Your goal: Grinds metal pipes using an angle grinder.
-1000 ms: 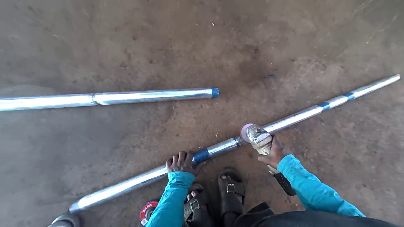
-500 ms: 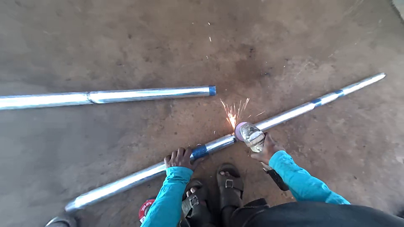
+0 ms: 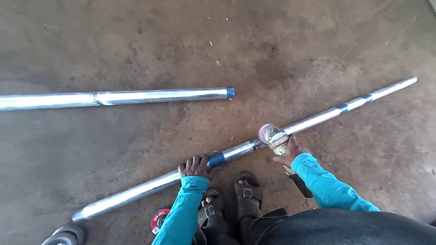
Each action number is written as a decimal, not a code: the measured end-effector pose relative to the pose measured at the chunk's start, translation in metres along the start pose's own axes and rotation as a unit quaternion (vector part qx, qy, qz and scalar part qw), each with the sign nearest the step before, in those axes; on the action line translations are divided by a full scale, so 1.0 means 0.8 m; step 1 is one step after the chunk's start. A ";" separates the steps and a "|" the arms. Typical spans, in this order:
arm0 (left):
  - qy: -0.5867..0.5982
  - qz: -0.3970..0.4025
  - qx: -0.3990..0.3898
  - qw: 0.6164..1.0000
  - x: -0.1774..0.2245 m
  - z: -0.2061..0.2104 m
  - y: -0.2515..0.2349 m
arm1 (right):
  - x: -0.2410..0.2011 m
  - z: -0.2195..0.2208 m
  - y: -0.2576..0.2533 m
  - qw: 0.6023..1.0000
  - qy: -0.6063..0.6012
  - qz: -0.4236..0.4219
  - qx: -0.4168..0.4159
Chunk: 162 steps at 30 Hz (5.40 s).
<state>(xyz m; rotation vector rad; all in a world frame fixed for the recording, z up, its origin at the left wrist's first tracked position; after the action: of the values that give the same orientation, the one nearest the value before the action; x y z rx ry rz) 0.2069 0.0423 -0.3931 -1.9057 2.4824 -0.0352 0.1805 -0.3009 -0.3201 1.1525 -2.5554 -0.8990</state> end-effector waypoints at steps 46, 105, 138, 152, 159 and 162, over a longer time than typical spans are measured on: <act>0.018 -0.002 -0.162 0.987 -0.005 0.013 -0.021 | -0.007 0.016 0.006 0.998 -0.054 -0.014 -0.035; 0.030 0.006 -0.301 0.953 -0.011 0.029 -0.037 | -0.017 0.013 0.011 0.999 -0.046 -0.018 -0.006; 0.039 0.008 -0.320 0.946 -0.009 0.028 -0.038 | -0.023 0.012 -0.003 0.998 -0.054 -0.030 0.016; 0.034 0.010 -0.331 0.943 -0.009 0.027 -0.042 | -0.030 0.006 -0.008 0.999 -0.026 -0.034 0.007; 0.032 0.006 -0.319 0.947 -0.010 0.027 -0.039 | -0.043 0.003 -0.014 0.999 0.000 -0.054 0.001; 0.038 0.006 -0.315 0.948 -0.011 0.030 -0.039 | -0.043 0.008 -0.018 0.998 -0.003 -0.059 0.005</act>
<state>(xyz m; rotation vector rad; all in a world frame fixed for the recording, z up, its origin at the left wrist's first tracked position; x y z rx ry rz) 0.2395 0.0426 -0.4160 -2.1036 2.7826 0.7904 0.2101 -0.2800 -0.3315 1.3178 -2.5209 -0.9188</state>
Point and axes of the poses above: each hand's wrist, its own y-axis away from the middle knuckle, its own z-axis out of the palm, x = y × z, the point moved 10 cm from there along -y, towards the middle knuckle, and after that the axes turned 10 degrees about -y, right-handed, at the moved point
